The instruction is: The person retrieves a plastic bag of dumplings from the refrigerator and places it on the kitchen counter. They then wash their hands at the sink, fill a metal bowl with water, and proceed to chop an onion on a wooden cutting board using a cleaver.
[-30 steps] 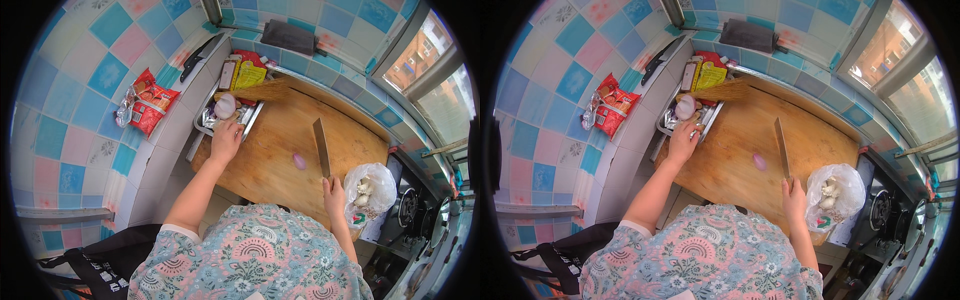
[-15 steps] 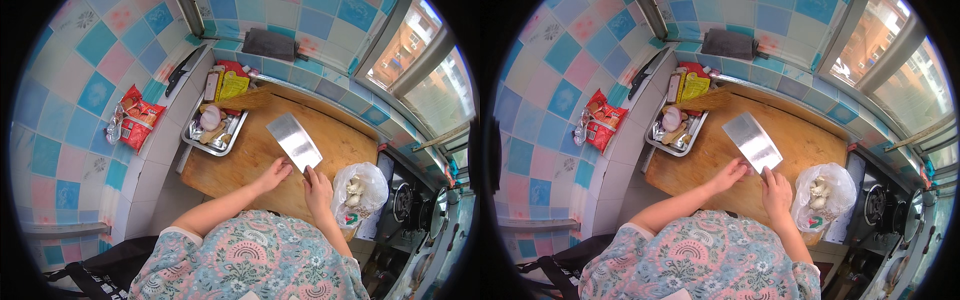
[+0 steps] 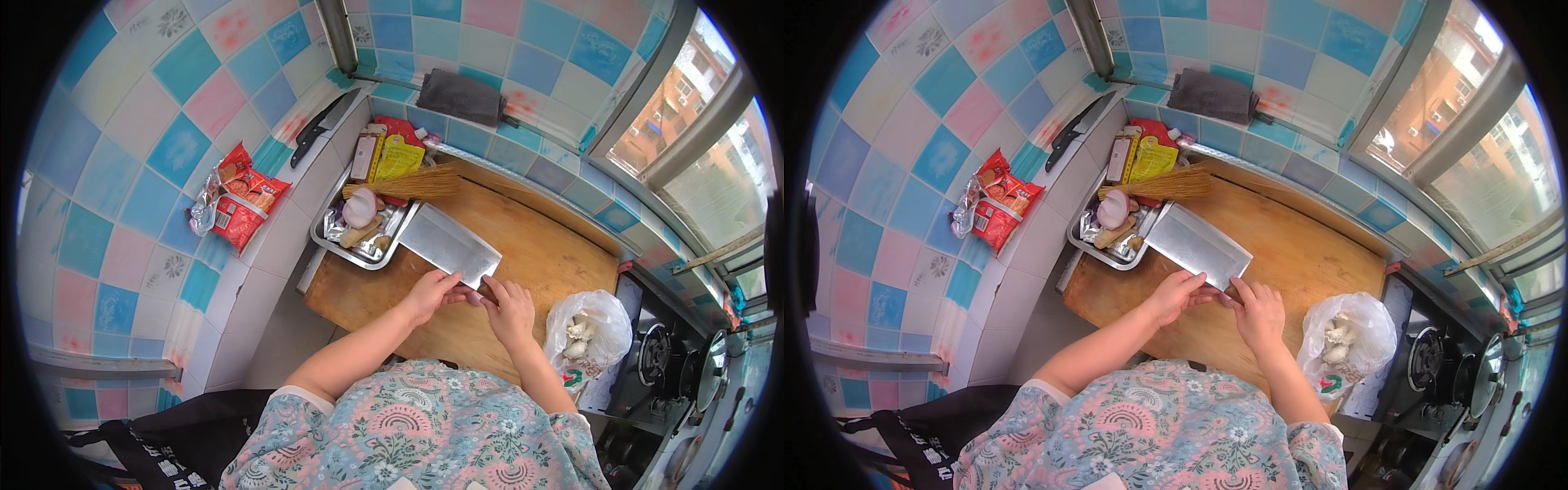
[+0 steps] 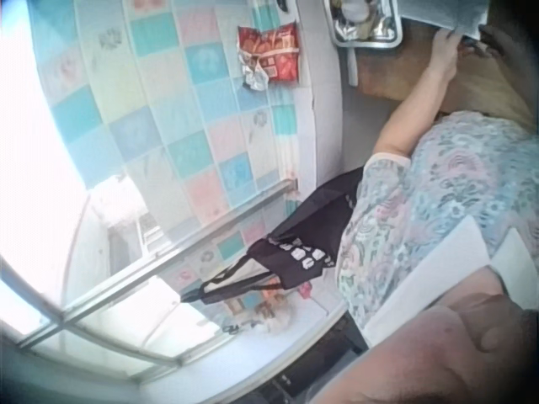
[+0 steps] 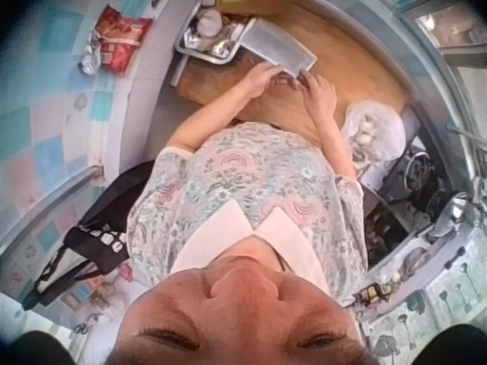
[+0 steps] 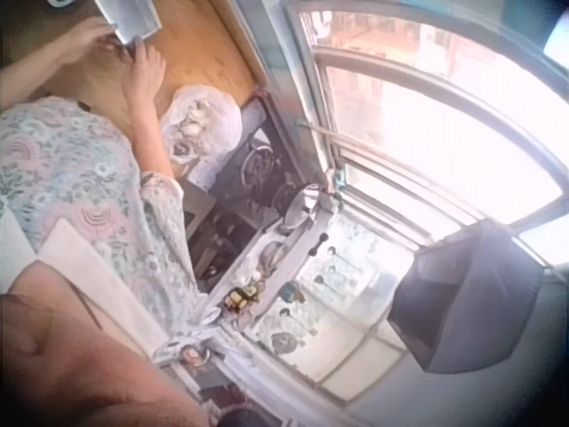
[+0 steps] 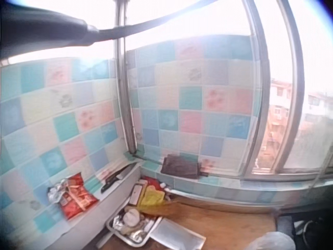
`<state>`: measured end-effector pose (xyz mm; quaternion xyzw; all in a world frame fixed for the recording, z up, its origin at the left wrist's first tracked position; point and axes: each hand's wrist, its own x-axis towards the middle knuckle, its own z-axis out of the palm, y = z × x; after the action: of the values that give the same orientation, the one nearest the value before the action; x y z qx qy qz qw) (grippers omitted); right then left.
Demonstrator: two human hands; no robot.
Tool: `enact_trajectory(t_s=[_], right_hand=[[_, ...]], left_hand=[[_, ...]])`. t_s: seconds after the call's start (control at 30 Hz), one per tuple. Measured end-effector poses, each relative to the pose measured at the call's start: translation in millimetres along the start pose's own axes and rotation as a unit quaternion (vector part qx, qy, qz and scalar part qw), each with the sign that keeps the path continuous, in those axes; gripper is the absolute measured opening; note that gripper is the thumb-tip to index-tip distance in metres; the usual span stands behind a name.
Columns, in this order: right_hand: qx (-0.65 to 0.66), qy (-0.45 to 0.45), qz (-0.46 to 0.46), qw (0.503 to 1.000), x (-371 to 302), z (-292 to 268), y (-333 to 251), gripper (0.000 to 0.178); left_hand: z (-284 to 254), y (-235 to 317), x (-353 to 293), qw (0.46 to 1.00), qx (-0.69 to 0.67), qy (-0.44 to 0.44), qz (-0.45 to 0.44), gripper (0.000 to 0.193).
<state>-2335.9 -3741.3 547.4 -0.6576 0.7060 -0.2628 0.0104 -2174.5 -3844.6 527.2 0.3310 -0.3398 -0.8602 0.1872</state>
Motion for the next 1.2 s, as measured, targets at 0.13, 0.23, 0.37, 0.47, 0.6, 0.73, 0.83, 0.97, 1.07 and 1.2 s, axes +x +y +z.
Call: enact_trajectory(t_s=[0.13, 0.23, 0.37, 0.47, 0.6, 0.73, 0.83, 0.97, 1.07, 1.2], right_hand=[[-0.056, 0.013, 0.065, 0.996, -4, 0, 35, 0.042], [-0.093, 0.018, 0.111, 0.989, -8, 13, 60, 0.043], [-0.101, 0.017, 0.107, 0.989, -9, 27, 69, 0.042], [-0.098, 0.002, 0.108, 0.989, -12, 36, 74, 0.043], [-0.117, -0.004, 0.126, 0.985, -18, 46, 75, 0.038], [-0.123, 0.011, 0.11, 0.986, -23, 36, 60, 0.032], [-0.09, 0.067, 0.072, 0.991, -36, 8, 36, 0.024], [-0.053, 0.099, 0.094, 0.989, -76, -28, 8, 0.028], [-0.052, 0.151, 0.177, 0.971, -114, -52, -6, 0.028], [-0.086, 0.244, 0.315, 0.913, -163, -78, -3, 0.035]], left_hand=[[3, -11, 19, 0.992, 0.126, 0.008, -0.008, 0.031], [-13, -40, 31, 0.974, 0.226, 0.01, 0.023, 0.028], [-12, -47, 27, 0.778, 0.568, 0.007, 0.268, 0.033], [5, -43, 27, 0.607, 0.691, -0.036, 0.391, 0.036], [8, -53, 35, 0.548, 0.75, -0.069, 0.363, 0.035], [1, -53, 42, 0.493, 0.783, -0.114, 0.361, 0.03], [6, -47, 42, 0.475, 0.802, -0.106, 0.347, 0.027], [6, -37, 36, 0.507, 0.779, -0.093, 0.355, 0.028], [7, -37, 41, 0.529, 0.768, -0.092, 0.349, 0.029], [7, -48, 47, 0.526, 0.766, -0.081, 0.36, 0.026]])
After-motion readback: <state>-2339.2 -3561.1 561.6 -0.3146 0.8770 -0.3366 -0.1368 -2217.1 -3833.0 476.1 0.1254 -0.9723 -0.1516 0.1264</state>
